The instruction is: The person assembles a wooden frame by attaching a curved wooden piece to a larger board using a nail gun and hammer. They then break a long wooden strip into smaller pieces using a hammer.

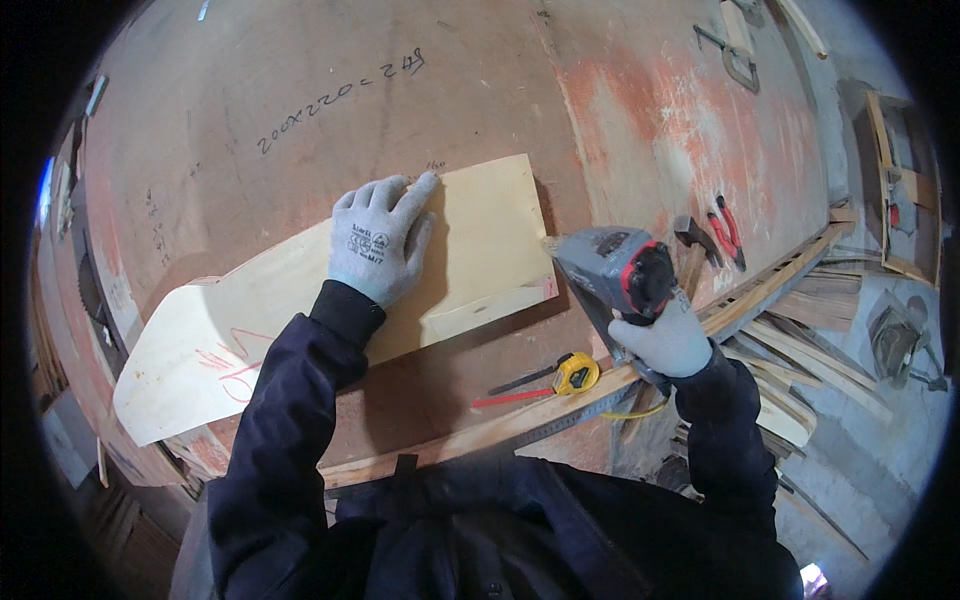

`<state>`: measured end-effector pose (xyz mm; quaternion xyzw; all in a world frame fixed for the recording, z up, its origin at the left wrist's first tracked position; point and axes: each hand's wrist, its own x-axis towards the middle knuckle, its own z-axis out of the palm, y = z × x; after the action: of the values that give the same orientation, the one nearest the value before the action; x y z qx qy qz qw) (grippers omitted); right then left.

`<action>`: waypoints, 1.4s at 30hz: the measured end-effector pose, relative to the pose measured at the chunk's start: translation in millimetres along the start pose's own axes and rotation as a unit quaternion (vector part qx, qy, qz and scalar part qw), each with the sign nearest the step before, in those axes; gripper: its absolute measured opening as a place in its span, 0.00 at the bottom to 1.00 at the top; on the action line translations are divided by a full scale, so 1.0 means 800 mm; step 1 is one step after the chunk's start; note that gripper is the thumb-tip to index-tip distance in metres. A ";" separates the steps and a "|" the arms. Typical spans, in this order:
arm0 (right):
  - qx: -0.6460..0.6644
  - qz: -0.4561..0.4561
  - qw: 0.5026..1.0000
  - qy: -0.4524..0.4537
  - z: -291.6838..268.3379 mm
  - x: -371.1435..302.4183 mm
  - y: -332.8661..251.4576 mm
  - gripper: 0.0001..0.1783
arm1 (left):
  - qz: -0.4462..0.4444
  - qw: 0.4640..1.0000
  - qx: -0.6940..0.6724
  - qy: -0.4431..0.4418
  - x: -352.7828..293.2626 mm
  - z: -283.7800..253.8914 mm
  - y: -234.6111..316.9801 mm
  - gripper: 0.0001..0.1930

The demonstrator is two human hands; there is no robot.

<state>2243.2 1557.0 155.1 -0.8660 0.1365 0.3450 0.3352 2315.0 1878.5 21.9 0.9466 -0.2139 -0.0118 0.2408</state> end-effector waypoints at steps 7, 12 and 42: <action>0.049 0.034 0.997 -0.042 0.002 -0.017 0.010 0.18 | 0.006 1.000 0.002 0.008 0.000 0.000 0.001 0.22; 0.096 0.019 0.995 -0.032 0.008 -0.033 0.016 0.18 | 0.004 1.000 0.003 0.009 -0.001 0.004 0.000 0.22; -0.283 -0.265 0.919 0.068 0.080 -0.067 0.039 0.08 | 0.033 0.998 0.011 0.054 -0.005 0.013 -0.009 0.21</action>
<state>2157.7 1577.4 142.7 -0.9505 -0.1793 0.2083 0.1451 2312.8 1881.0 8.9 0.9409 -0.2318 0.0499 0.2417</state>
